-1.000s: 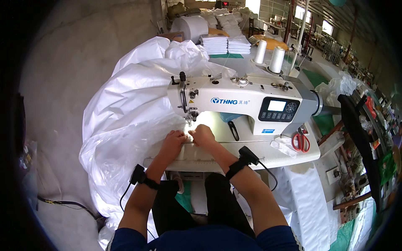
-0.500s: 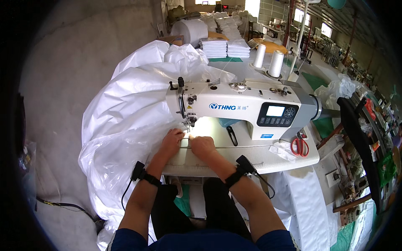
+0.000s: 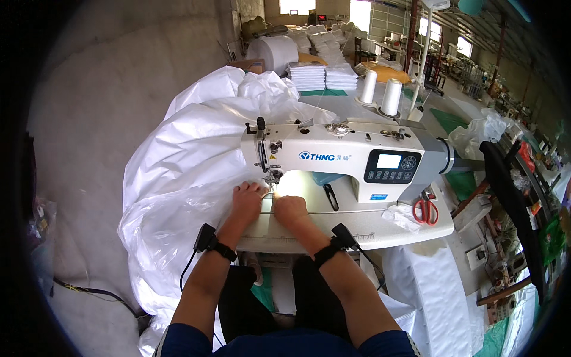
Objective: The recorder uses an industrial sewing machine to stitch together large white plastic/vinyl sheets.
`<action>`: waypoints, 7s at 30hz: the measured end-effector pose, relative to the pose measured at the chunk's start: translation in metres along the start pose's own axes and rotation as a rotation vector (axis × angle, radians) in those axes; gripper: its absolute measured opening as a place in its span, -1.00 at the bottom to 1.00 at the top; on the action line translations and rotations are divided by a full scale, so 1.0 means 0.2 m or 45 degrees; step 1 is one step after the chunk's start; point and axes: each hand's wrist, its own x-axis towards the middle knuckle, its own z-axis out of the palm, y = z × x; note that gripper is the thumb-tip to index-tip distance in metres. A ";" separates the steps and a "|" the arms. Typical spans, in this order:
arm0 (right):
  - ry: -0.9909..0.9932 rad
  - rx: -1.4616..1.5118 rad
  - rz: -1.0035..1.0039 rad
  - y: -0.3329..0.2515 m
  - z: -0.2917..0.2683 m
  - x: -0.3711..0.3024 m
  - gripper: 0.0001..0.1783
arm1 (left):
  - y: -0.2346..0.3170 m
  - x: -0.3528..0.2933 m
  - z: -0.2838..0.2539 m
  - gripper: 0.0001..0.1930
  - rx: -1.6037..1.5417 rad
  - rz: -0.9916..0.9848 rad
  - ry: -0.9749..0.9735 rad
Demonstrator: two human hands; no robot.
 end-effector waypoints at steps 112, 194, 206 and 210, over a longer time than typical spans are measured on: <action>0.090 1.489 0.460 -0.49 0.18 -0.79 -0.67 | 0.41 -1.09 -0.43 -0.85 0.009 0.232 -0.322; -0.897 2.694 0.792 -0.46 0.04 -1.04 -0.29 | 0.54 -1.36 -0.84 -0.79 -0.233 -0.252 0.052; -0.632 2.522 0.609 -0.47 0.03 -1.04 -0.57 | 0.10 -1.30 -0.25 -0.85 0.109 -0.417 -0.091; -0.536 2.398 0.710 -0.38 0.03 -1.07 -0.63 | 0.36 -1.14 -0.58 -0.94 -0.089 -0.095 0.138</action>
